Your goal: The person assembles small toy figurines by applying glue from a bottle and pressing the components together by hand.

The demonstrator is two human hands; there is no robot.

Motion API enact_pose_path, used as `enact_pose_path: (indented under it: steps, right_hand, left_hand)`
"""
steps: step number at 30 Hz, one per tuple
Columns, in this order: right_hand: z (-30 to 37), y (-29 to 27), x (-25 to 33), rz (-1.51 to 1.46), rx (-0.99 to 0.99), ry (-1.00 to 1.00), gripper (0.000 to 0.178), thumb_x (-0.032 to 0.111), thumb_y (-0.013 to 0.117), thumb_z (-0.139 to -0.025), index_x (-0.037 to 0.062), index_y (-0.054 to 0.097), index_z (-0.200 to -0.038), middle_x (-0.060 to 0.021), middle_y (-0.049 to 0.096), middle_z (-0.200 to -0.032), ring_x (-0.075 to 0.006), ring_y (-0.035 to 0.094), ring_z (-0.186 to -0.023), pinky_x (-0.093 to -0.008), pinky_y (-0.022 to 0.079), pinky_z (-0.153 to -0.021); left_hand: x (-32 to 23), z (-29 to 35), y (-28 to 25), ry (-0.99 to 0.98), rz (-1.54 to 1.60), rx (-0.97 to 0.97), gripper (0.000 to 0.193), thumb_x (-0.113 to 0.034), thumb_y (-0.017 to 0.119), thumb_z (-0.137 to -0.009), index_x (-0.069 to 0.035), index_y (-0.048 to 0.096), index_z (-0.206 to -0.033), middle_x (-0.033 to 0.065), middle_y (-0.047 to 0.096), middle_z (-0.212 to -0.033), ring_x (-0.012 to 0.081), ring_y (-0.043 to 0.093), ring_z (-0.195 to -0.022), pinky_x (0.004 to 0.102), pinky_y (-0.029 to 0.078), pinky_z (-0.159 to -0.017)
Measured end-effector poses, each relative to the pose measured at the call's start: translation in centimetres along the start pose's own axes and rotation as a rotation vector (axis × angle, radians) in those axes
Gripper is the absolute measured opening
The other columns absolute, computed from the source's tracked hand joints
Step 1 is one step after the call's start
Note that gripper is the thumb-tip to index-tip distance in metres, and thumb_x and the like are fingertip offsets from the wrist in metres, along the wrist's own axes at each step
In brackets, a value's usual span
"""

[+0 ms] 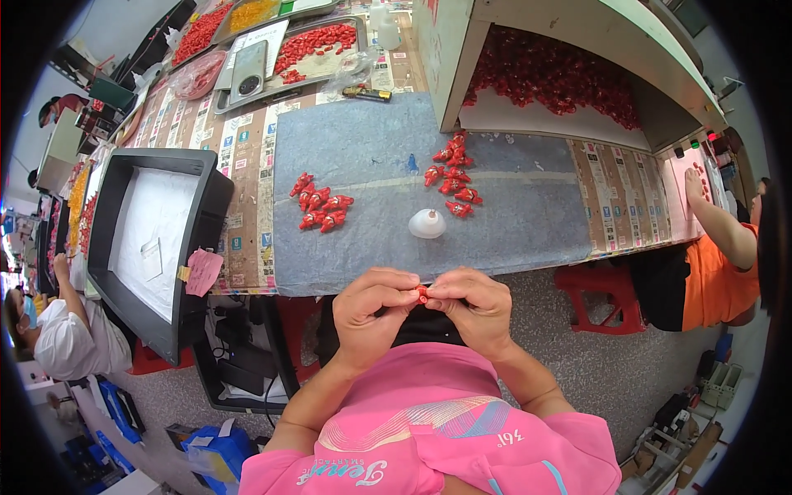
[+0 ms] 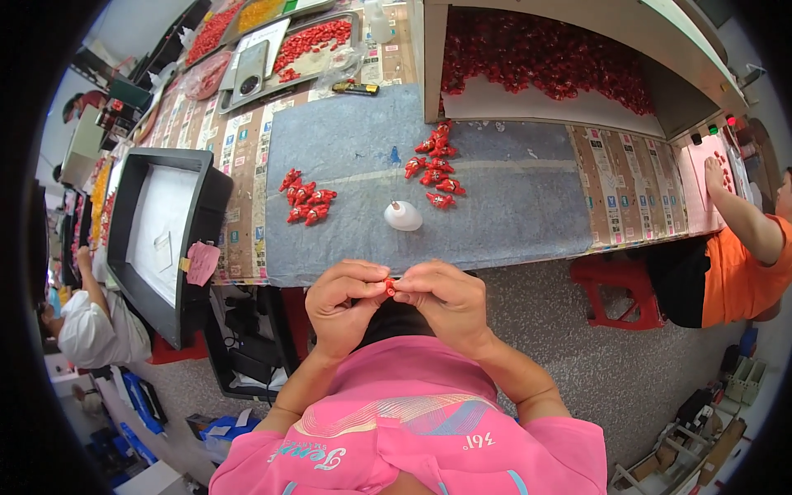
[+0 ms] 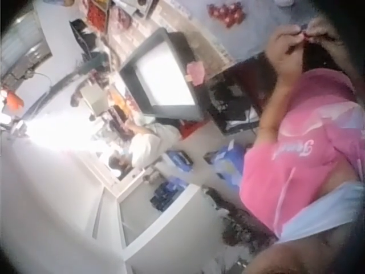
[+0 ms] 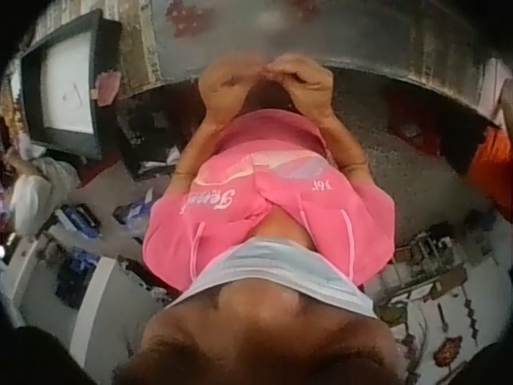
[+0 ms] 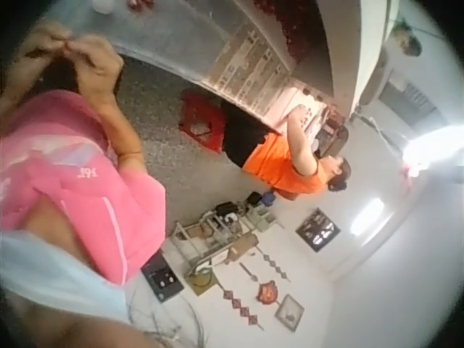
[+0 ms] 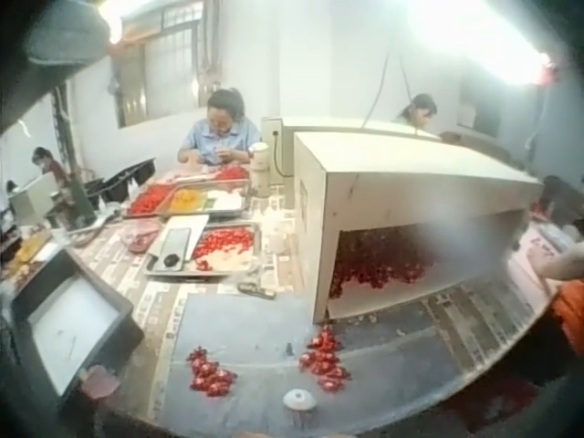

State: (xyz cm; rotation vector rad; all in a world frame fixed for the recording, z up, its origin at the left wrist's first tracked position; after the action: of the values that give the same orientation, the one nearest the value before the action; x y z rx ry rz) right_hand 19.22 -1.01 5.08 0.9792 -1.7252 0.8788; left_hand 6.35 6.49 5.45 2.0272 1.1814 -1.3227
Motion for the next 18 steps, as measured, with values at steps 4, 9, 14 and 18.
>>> enact_pose_path:
  steps: [4, 9, 14, 18]
  right_hand:
    - [0.0, -0.1, 0.5, 0.039, 0.024, -0.004, 0.016, -0.002, 0.073, -0.073, 0.0021, 0.069, -0.088, -0.0084, 0.066, -0.083, -0.0157, 0.062, -0.074, -0.0244, 0.048, -0.063]
    - [-0.4, -0.4, 0.3, 0.026, 0.07, 0.061, 0.013, 0.001, 0.071, -0.077, 0.0009, 0.069, -0.089, -0.0092, 0.066, -0.084, -0.0161, 0.063, -0.076, -0.0242, 0.049, -0.065]
    - [0.0, -1.0, -1.1, -0.15, 0.049, 0.205, 0.011, -0.001, 0.068, -0.079, -0.0014, 0.068, -0.091, -0.0107, 0.065, -0.09, -0.0147, 0.063, -0.08, -0.0237, 0.051, -0.068]
    - [0.3, -0.5, -2.2, -0.256, 0.091, 0.284, 0.013, 0.0, 0.065, -0.082, -0.0018, 0.067, -0.095, -0.0112, 0.064, -0.095, -0.0157, 0.062, -0.085, -0.0251, 0.052, -0.073]
  left_hand:
    - [0.2, 0.2, 0.1, -0.017, 0.032, 0.004, 0.02, 0.011, 0.072, -0.066, -0.001, 0.066, -0.08, 0.0118, 0.067, -0.088, 0.0212, 0.065, -0.083, 0.0291, 0.053, -0.073]
    - [1.6, 0.5, 0.0, -0.199, 0.139, -0.022, 0.018, 0.01, 0.071, -0.07, -0.001, 0.067, -0.083, 0.0107, 0.065, -0.092, 0.0184, 0.064, -0.085, 0.0276, 0.052, -0.075]
    - [3.0, 0.8, 0.9, -0.36, 0.379, 0.035, 0.019, 0.01, 0.068, -0.075, -0.002, 0.068, -0.09, 0.0112, 0.062, -0.1, 0.017, 0.061, -0.09, 0.0265, 0.052, -0.077]
    - [4.0, 1.2, 1.1, -0.408, 0.474, 0.067, 0.019, 0.01, 0.067, -0.076, -0.001, 0.069, -0.091, 0.0115, 0.062, -0.1, 0.0164, 0.061, -0.091, 0.0257, 0.052, -0.078]
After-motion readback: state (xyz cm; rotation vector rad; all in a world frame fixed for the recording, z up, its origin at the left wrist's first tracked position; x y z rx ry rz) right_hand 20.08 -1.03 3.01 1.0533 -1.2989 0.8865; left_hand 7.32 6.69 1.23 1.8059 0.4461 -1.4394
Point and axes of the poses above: each hand's wrist, its own z-axis away from the middle knuckle, its own y-axis out of the palm, x = y × z, the point moved 10 cm from there along -z, towards the middle knuckle
